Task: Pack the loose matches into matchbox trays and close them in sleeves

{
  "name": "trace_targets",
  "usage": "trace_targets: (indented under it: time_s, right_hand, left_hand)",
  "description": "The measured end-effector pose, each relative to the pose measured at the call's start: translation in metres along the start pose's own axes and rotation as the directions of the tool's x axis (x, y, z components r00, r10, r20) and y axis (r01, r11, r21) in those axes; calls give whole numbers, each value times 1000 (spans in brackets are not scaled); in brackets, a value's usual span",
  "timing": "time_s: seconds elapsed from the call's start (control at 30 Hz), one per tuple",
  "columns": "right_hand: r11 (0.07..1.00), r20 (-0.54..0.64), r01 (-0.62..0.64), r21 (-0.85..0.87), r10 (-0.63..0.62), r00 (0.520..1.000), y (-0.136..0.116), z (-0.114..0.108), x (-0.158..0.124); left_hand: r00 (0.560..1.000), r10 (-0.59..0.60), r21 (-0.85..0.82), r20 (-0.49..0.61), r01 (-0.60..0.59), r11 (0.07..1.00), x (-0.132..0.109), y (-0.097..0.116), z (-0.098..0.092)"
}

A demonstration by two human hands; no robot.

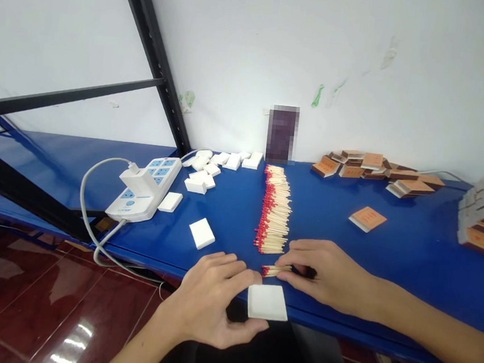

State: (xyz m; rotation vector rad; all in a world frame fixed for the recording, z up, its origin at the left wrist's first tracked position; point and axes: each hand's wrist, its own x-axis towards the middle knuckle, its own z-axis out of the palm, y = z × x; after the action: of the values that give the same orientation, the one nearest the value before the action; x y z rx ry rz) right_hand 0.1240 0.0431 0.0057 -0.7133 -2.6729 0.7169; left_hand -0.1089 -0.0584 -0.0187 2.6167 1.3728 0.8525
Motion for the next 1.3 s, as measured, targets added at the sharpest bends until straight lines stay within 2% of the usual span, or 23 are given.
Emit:
trace_targets:
  time_s: [0.13,0.53,0.83,1.1,1.3]
  right_hand:
    - [998,23,-60,31,59,998,-2,-2,-1]
    - [999,-20,-39,14,40,999,0,2,-1]
    - [997,41,-73,-11,73,996,-2,-1,1]
    - [997,68,-6,-81,12,998,1,-3,0]
    - [982,76,114,-148,-103,992,4,-5,-1]
  left_hand:
    - [1000,-8,-6,0,8,1000,0,0,1]
    - [999,-33,8,-3,33,999,1,2,-2]
    - [999,-46,13,2,46,999,2,1,-2]
    - [999,-38,12,4,38,999,2,1,-3]
    - [999,-48,13,19,48,999,3,1,-2]
